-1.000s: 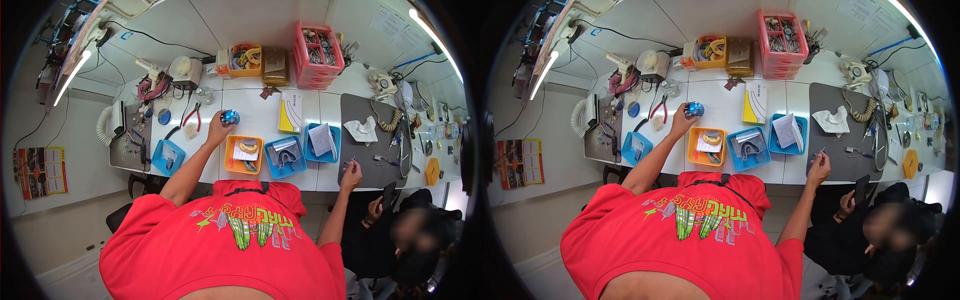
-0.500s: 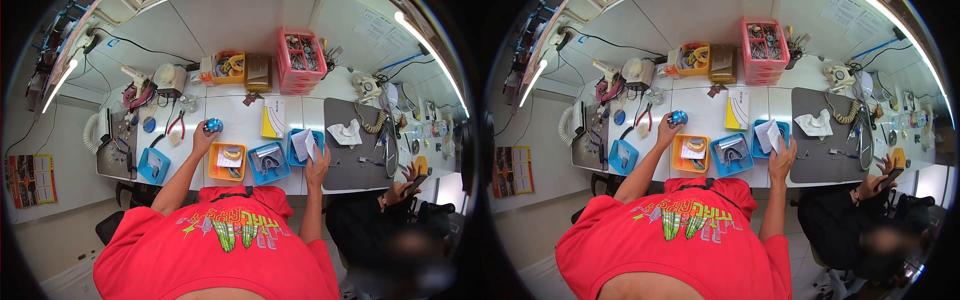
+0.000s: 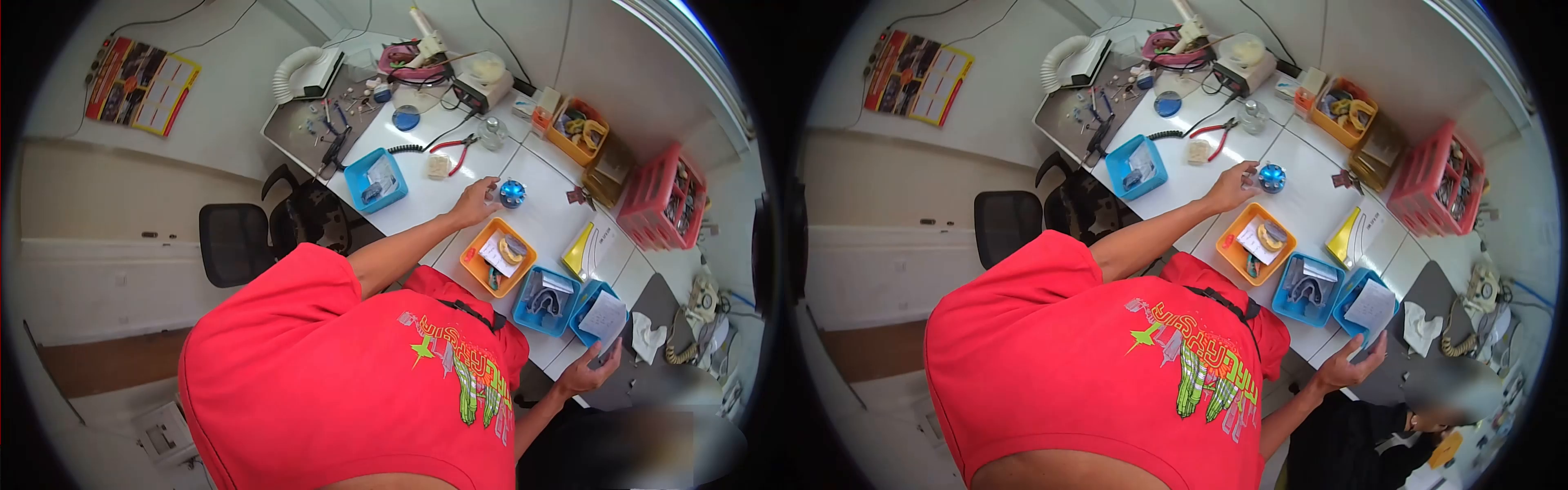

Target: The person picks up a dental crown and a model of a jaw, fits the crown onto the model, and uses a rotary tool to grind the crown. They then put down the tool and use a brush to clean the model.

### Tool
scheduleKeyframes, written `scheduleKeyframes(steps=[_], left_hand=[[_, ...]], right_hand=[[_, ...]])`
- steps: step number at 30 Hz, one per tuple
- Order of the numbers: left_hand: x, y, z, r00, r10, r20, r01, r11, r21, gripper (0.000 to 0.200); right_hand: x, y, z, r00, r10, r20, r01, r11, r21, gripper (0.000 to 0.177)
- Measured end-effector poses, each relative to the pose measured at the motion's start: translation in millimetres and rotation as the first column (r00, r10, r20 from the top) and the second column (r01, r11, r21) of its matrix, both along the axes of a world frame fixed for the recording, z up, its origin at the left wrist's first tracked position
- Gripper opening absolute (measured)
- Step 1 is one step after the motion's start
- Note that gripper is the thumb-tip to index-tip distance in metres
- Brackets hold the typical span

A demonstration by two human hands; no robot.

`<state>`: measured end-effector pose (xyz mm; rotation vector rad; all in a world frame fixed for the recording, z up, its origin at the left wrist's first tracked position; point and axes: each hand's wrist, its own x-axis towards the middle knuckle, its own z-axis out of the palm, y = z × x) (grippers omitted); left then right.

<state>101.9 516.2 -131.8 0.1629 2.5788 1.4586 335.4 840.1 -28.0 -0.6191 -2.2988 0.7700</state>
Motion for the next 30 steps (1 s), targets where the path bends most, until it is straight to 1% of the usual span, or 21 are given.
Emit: scheduleKeyframes(steps=[3, 4, 5, 7, 9, 10, 12, 14, 16, 17, 18, 19, 20, 21, 22, 23, 24, 26, 27, 29, 30], left_hand=[[25.1, -12.0, 13.5, 0.992, 0.106, 0.07, -0.111, 0.991, 0.081, 0.057], [38.6, -16.9, 21.4, 0.99, 0.125, 0.065, -0.133, 0.981, 0.141, 0.05], [52.4, -23.7, 26.2, 0.986, 0.154, 0.063, -0.162, 0.975, 0.153, 0.05], [83.8, -40.2, 34.1, 0.992, 0.118, 0.042, -0.124, 0.971, 0.206, 0.041], [116.5, -61.8, 41.6, 0.994, 0.097, 0.048, -0.106, 0.966, 0.238, 0.032], [131.2, -75.6, 50.5, 0.992, 0.087, 0.096, -0.108, 0.963, 0.246, 0.025], [159.4, -109.4, 51.1, 0.987, 0.058, 0.152, -0.087, 0.977, 0.194, 0.022], [180.7, -150.5, 49.2, 0.976, 0.142, 0.164, -0.17, 0.971, 0.166, 0.023], [199.2, -187.7, 26.2, 0.947, 0.261, 0.186, -0.281, 0.955, 0.092, 0.022], [211.1, -211.8, -2.8, 0.937, 0.309, 0.165, -0.322, 0.945, 0.059, 0.023], [225.9, -234.7, -26.4, 0.907, 0.384, 0.176, -0.39, 0.921, 0.0, 0.024], [249.6, -255.4, -57.4, 0.806, 0.545, 0.23, -0.56, 0.829, -0.001, 0.021], [277.6, -289.4, -99.2, 0.785, 0.556, 0.273, -0.548, 0.829, -0.115, 0.021], [306.2, -317.9, -122.9, 0.638, 0.635, 0.436, -0.597, 0.765, -0.241, 0.023], [336.8, -342.6, -136.9, 0.562, 0.681, 0.47, -0.577, 0.73, -0.367, 0.023], [356.8, -362.4, -148.6, 0.251, 0.749, 0.613, -0.636, 0.605, -0.479, 0.022], [383.1, -374.6, -151.4, 0.136, 0.812, 0.568, -0.688, 0.49, -0.536, 0.022], [425.9, -394.7, -155.4, 0.043, 0.879, 0.474, -0.639, 0.389, -0.663, 0.022], [440.4, -396.0, -156.6, 0.026, 0.882, 0.471, -0.652, 0.372, -0.661, 0.022], [449.5, -406.7, -159.2, 0.132, 0.865, 0.484, -0.562, 0.468, -0.682, 0.021], [445.7, -407.9, -159.1, 0.111, 0.817, 0.565, -0.628, 0.499, -0.598, 0.025]], right_hand=[[-11.5, -42.9, 1.0, 0.988, 0.149, -0.034, -0.151, 0.984, -0.097, 0.027], [-16.2, -60.7, 5.3, 0.98, 0.2, 0.0, -0.193, 0.947, -0.257, 0.024], [-22.4, -79.7, 9.2, 0.967, 0.254, 0.03, -0.219, 0.885, -0.41, 0.022], [-33.2, -112.8, 13.8, 0.894, 0.446, 0.039, -0.362, 0.77, -0.525, 0.014], [-41.5, -140.8, 8.5, 0.819, 0.57, 0.058, -0.494, 0.754, -0.433, 0.011], [-45.9, -157.6, 15.8, 0.781, 0.616, 0.106, -0.537, 0.749, -0.388, 0.022], [-49.1, -175.1, 6.9, 0.7, 0.702, 0.133, -0.619, 0.689, -0.376, 0.029], [-51.6, -196.3, -0.3, 0.611, 0.777, 0.153, -0.683, 0.615, -0.395, 0.043], [-55.8, -217.6, -7.6, 0.528, 0.838, 0.141, -0.76, 0.54, -0.361, 0.043], [-56.0, -228.0, -9.9, 0.49, 0.859, 0.147, -0.795, 0.51, -0.328, 0.044], [-55.6, -239.5, -9.3, 0.451, 0.878, 0.159, -0.801, 0.477, -0.361, 0.039], [-50.7, -245.7, -6.8, 0.417, 0.893, 0.17, -0.813, 0.45, -0.37, 0.039], [-50.1, -254.5, -4.8, 0.361, 0.912, 0.197, -0.825, 0.41, -0.388, 0.037], [-54.6, -267.9, -5.1, 0.315, 0.926, 0.208, -0.838, 0.374, -0.398, 0.035], [-53.3, -277.2, -11.9, 0.331, 0.931, 0.153, -0.824, 0.364, -0.433, 0.027], [-52.5, -280.9, -20.1, 0.318, 0.933, 0.169, -0.847, 0.359, -0.392, 0.027], [-50.3, -282.8, -20.3, 0.3, 0.921, 0.248, -0.812, 0.383, -0.44, 0.028], [-40.5, -285.4, -26.6, 0.253, 0.902, 0.351, -0.758, 0.41, -0.507, 0.028], [-37.8, -287.4, -35.7, 0.233, 0.9, 0.368, -0.748, 0.408, -0.524, 0.029], [-23.7, -284.7, -58.5, 0.21, 0.891, 0.402, -0.784, 0.399, -0.475, 0.027], [-17.4, -284.4, -59.7, 0.185, 0.877, 0.443, -0.748, 0.418, -0.515, 0.025]])
